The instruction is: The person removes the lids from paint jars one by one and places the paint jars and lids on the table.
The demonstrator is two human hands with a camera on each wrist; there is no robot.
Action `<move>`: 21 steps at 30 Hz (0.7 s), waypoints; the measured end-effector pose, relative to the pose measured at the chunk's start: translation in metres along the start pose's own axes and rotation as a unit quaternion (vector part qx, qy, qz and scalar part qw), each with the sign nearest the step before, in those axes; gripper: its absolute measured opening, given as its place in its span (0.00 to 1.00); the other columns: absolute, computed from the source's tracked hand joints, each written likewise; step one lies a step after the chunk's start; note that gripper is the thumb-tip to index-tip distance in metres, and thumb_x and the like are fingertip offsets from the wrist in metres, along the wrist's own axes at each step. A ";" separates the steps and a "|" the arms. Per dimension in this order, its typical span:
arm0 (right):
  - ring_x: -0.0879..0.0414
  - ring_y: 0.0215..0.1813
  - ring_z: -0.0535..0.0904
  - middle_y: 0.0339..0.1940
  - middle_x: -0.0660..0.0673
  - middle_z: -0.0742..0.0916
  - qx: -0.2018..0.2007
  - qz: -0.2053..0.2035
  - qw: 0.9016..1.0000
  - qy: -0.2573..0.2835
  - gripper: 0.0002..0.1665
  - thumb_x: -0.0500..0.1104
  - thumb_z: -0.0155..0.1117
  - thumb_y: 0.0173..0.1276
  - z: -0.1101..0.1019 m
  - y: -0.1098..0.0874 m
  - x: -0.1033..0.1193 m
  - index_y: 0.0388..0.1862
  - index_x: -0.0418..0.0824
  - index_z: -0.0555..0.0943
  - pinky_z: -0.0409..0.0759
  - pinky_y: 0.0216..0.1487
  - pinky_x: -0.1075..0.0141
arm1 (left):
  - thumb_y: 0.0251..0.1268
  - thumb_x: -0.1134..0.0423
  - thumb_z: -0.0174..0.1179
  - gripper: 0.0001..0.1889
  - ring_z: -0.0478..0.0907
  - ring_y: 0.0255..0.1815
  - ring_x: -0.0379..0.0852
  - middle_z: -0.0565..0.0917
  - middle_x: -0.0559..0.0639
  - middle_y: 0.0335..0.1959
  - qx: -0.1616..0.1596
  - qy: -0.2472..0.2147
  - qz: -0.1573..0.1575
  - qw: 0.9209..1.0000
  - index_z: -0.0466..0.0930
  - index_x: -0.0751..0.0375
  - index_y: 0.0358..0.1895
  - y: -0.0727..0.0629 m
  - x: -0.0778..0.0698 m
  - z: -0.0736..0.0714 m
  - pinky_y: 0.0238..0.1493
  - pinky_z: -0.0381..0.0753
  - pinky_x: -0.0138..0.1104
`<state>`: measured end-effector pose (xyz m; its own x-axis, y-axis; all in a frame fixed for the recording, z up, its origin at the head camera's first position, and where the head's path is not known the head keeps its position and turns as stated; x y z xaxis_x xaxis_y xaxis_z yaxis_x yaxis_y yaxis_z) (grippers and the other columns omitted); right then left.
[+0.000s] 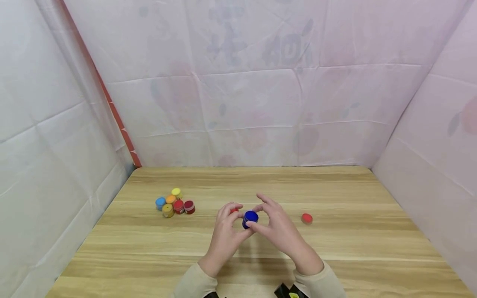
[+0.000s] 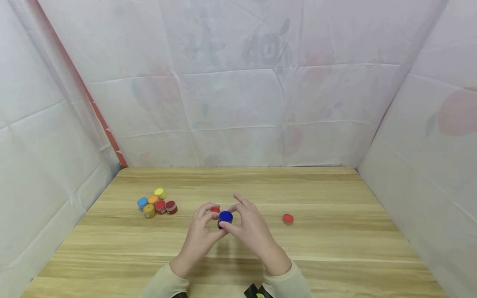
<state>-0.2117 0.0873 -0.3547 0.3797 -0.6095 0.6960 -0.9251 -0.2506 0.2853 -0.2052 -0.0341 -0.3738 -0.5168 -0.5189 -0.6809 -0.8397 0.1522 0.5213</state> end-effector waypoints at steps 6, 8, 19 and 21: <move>0.42 0.67 0.64 0.67 0.43 0.70 0.027 -0.021 0.999 0.004 0.15 0.45 0.67 0.60 0.003 -0.002 0.002 0.45 0.41 0.81 0.66 0.59 0.42 | 0.47 0.53 0.72 0.16 0.64 0.62 0.55 0.76 0.50 0.51 0.007 0.006 -0.001 1.000 0.84 0.60 0.35 0.000 0.000 0.001 0.59 0.63 0.54; 0.42 0.67 0.63 0.68 0.43 0.69 0.034 -0.027 0.999 0.004 0.18 0.45 0.66 0.62 0.004 -0.002 0.003 0.48 0.40 0.80 0.65 0.59 0.42 | 0.47 0.55 0.72 0.16 0.63 0.62 0.56 0.76 0.52 0.51 0.009 0.005 -0.008 1.000 0.84 0.61 0.36 0.001 0.001 0.001 0.59 0.63 0.54; 0.38 0.65 0.64 0.67 0.40 0.70 -0.004 -0.004 1.000 -0.002 0.19 0.48 0.72 0.55 -0.002 0.000 0.000 0.43 0.41 0.80 0.67 0.57 0.41 | 0.46 0.56 0.73 0.14 0.63 0.62 0.52 0.76 0.48 0.51 0.003 0.008 -0.007 1.000 0.84 0.61 0.34 0.001 0.000 -0.001 0.59 0.65 0.52; 0.38 0.65 0.64 0.66 0.40 0.70 -0.004 -0.007 1.000 -0.002 0.17 0.47 0.71 0.56 -0.002 0.000 0.000 0.41 0.41 0.80 0.67 0.57 0.42 | 0.46 0.56 0.73 0.14 0.63 0.62 0.51 0.76 0.47 0.51 0.000 0.010 -0.002 1.000 0.84 0.61 0.34 0.000 -0.001 -0.001 0.58 0.65 0.51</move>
<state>-0.2116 0.0887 -0.3535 0.3918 -0.6087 0.6899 -0.9200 -0.2520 0.3001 -0.2051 -0.0344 -0.3726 -0.5099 -0.5369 -0.6721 -0.8418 0.1507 0.5183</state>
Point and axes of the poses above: each hand's wrist, its own y-axis towards the middle knuckle, its own z-axis out of the palm, x = y × z, the point moved 10 cm from there along y, towards the middle knuckle
